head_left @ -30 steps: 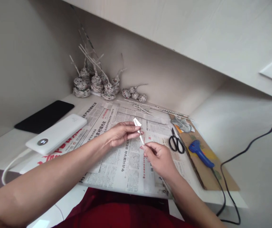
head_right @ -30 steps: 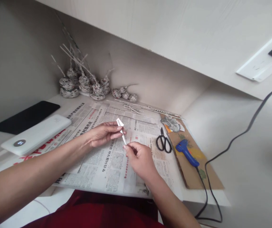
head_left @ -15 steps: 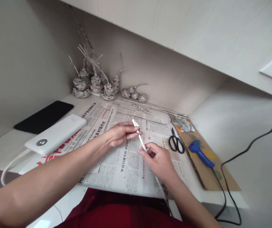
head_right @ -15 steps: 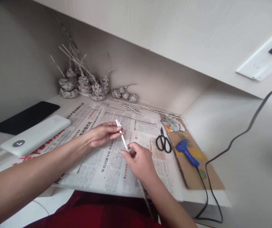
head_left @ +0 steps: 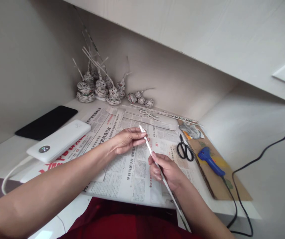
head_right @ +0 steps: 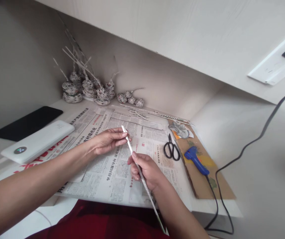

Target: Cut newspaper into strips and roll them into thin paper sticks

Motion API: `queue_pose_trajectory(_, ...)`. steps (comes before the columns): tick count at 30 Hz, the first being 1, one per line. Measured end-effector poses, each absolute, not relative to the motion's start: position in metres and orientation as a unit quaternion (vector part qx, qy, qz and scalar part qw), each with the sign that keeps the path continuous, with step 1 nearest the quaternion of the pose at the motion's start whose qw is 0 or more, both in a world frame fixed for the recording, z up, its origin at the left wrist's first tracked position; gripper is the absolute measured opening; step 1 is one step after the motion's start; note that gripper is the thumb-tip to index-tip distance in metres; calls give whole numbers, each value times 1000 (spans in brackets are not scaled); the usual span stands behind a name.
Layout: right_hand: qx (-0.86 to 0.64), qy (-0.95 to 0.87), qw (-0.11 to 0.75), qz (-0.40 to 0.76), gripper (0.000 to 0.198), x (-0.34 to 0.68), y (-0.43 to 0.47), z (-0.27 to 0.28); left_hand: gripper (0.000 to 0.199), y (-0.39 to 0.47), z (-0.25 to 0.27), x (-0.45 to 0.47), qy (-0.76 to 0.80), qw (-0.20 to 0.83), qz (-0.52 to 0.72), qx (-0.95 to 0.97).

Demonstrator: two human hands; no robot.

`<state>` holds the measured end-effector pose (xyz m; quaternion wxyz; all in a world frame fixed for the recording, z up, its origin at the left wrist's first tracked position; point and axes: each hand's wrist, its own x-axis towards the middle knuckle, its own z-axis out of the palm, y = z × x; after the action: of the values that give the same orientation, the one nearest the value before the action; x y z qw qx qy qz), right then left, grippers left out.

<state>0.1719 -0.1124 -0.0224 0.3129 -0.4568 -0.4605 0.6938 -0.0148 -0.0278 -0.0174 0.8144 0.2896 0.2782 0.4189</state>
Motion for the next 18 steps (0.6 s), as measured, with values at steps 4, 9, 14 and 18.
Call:
queue_pose_trajectory(4,-476,-493,295,666,37,168,-114,-20,9,-27,-17,-15,277,815,416,293)
queue_pose_trajectory(9,-591,-700,294,273,32,164,-120,-15,11,-26,-17,-15,290,809,428,281)
queue_pose_trajectory(14,-582,-661,295,371,37,164,-120,-20,8,-26,-17,-16,282,813,421,288)
queue_pose_trajectory(18,-471,-524,300,642,41,165,-115,-25,7,-27,-17,-17,283,814,415,290)
